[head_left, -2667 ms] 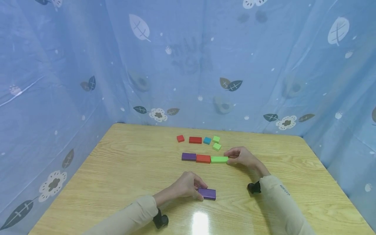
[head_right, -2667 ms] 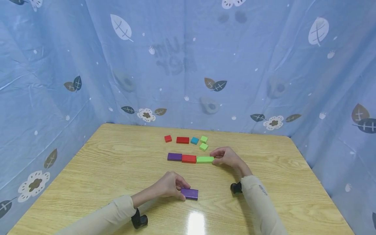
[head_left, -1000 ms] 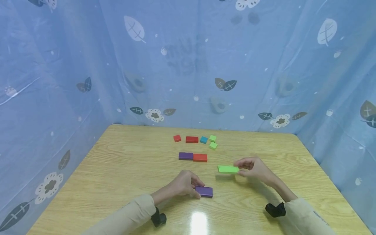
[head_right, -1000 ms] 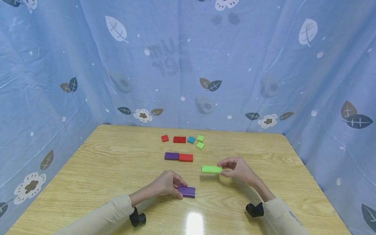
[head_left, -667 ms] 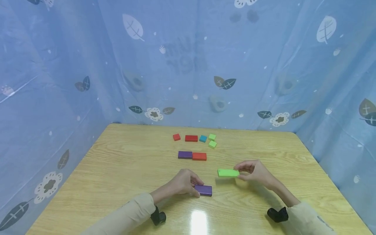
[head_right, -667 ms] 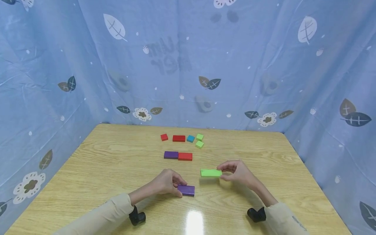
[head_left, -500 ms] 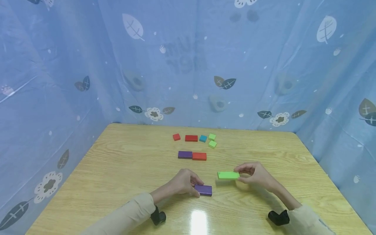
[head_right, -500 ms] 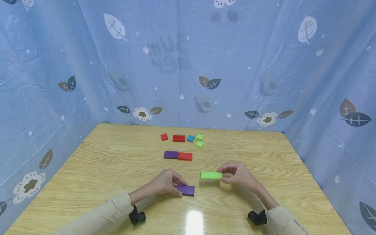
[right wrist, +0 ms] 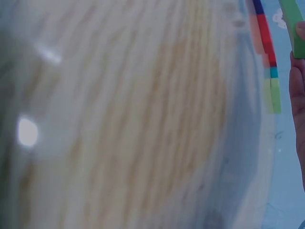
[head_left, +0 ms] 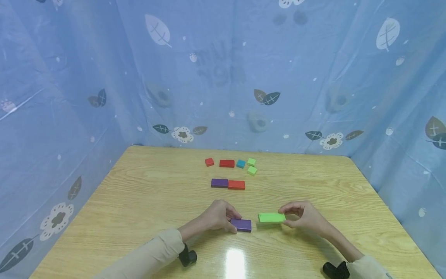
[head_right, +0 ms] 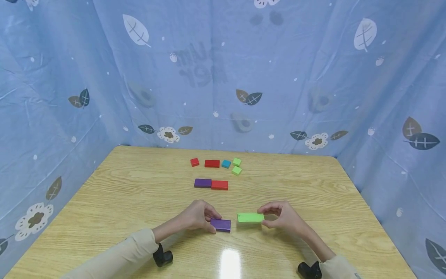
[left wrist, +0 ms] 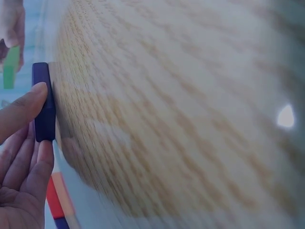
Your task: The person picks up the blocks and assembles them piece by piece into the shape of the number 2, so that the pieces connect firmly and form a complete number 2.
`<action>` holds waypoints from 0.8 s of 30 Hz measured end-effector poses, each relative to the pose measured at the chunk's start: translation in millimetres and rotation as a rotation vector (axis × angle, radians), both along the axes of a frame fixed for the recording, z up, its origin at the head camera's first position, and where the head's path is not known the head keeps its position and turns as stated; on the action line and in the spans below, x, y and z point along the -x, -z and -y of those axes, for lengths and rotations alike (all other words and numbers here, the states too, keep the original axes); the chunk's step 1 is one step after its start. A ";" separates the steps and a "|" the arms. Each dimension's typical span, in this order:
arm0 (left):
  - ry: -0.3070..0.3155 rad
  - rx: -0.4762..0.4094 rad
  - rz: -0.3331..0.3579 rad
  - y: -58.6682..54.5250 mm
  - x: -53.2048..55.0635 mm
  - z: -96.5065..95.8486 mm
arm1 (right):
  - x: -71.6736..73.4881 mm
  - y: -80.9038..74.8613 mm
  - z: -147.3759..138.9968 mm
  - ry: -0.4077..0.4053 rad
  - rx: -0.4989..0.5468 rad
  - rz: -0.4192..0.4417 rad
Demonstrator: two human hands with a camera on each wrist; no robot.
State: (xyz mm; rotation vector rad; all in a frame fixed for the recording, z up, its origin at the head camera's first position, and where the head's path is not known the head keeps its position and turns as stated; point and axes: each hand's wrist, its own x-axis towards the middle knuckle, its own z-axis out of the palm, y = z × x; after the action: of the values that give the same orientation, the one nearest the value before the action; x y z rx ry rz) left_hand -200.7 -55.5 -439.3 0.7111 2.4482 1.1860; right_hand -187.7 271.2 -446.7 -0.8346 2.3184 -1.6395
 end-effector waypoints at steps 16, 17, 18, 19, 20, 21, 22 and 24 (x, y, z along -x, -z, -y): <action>-0.006 0.000 0.010 0.6 0.0 -0.1 | 3.5 8.3 4.4 0.002 -0.075 -0.033; -0.007 0.003 0.008 0.4 -0.1 -0.2 | 3.8 7.8 5.1 -0.002 -0.083 -0.041; -0.007 0.006 0.006 0.3 -0.1 -0.2 | 4.1 7.1 5.6 -0.006 -0.093 -0.045; -0.007 0.009 0.005 0.1 -0.1 -0.3 | 4.3 6.3 6.0 -0.006 -0.103 -0.045; -0.007 0.012 0.004 0.0 -0.2 -0.4 | 4.6 5.4 6.3 -0.004 -0.120 -0.045; -0.008 0.012 0.005 -0.1 -0.1 -0.5 | 4.9 4.3 6.6 0.002 -0.140 -0.046; -0.010 0.013 0.007 -0.1 -0.1 -0.6 | 5.1 2.9 6.9 0.007 -0.163 -0.047; -0.012 0.013 0.010 -0.1 0.0 -0.6 | 5.5 0.2 7.9 0.017 -0.203 -0.048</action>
State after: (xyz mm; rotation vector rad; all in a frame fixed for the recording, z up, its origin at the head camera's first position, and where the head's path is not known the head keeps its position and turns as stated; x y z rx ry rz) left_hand -200.7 -54.8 -439.2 0.6861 2.4533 1.1744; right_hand -193.2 263.3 -446.9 -0.8200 2.4789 -1.3744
